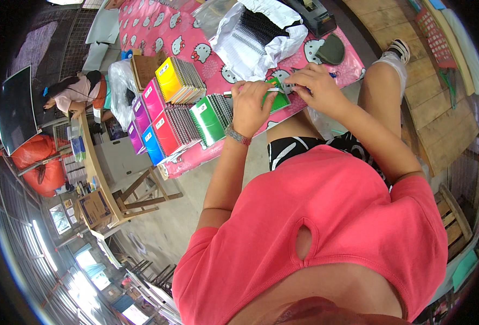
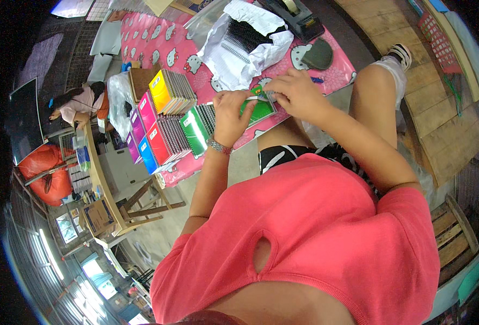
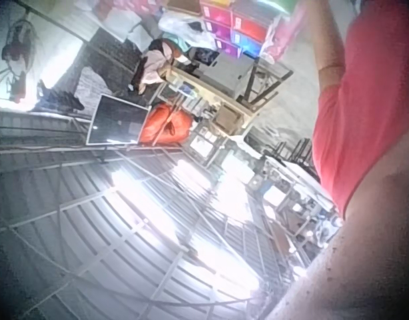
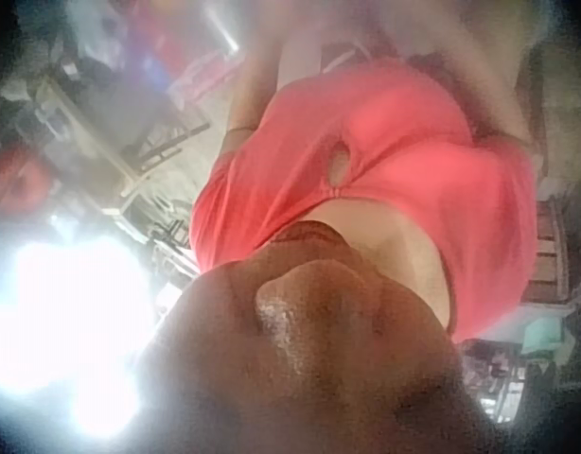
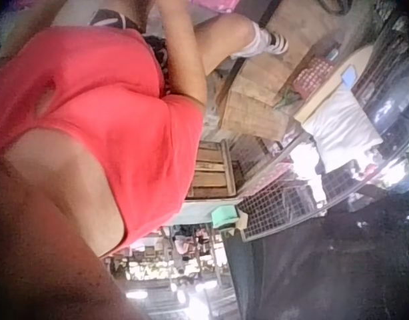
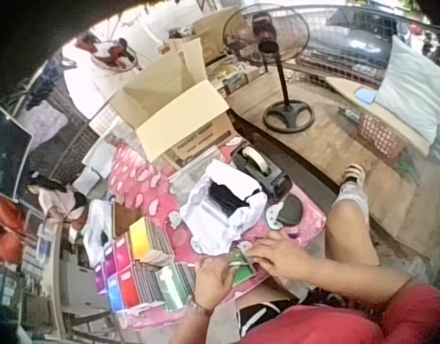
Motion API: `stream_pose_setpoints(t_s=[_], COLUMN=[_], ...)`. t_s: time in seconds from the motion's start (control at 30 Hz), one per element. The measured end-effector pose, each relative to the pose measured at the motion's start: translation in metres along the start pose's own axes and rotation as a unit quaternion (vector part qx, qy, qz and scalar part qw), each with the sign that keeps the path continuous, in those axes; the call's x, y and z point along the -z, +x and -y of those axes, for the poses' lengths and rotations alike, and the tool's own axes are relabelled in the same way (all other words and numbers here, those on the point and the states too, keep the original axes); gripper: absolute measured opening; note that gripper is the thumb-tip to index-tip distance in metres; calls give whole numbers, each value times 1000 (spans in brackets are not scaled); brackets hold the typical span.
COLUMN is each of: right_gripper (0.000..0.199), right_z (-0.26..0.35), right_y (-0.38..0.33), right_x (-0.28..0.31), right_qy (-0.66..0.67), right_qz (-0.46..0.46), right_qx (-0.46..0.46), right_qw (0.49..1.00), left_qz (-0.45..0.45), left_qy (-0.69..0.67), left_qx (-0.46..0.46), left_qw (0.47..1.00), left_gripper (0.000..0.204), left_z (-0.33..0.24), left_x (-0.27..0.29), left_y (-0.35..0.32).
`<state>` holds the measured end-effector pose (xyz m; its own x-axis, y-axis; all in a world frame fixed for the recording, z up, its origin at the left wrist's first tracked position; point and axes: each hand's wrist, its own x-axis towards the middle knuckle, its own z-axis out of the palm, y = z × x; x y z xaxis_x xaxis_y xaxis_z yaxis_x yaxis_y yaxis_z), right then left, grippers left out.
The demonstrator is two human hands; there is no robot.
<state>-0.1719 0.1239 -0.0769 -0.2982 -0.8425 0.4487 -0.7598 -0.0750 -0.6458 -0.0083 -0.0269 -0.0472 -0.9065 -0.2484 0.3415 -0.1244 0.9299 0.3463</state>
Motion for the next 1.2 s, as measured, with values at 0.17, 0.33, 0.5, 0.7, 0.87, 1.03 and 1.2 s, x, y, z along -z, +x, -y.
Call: stream_pose_setpoints(t_s=[0.17, 0.33, 0.5, 0.7, 0.87, 1.03, 1.2], right_gripper=[25, 24, 24, 27, 35, 37, 35], right_z=[3, -1, -8, 5, 0, 2, 10], right_y=[-2, -5, -9, -6, -7, -10, -6], right_x=[-2, -3, -5, -15, -7, -8, 4], right_qy=[-11, 8, 94, 182, 152, 154, 261], right_qz=[-36, -57, -57, -14, -19, -20, 75], right_qx=[25, 55, 64, -9, -21, -8, -94], right_qw=[999, 997, 992, 983, 988, 988, 958], left_qz=[7, 4, 3, 0, 4, -2, 9], left_qy=[-11, -12, 12, -4, -1, 2, -11], left_qx=[5, 9, 11, 10, 3, -4, 3], left_qw=[1000, 1000, 1000, 1000, 1000, 1000, 1000], left_gripper=[16, 16, 19, 19, 17, 18, 18], left_z=[-1, -5, -12, -13, -10, -9, -8], left_x=[1, -2, -4, -4, -4, -6, -4], left_y=[2, -1, -5, -14, -11, -7, -6])
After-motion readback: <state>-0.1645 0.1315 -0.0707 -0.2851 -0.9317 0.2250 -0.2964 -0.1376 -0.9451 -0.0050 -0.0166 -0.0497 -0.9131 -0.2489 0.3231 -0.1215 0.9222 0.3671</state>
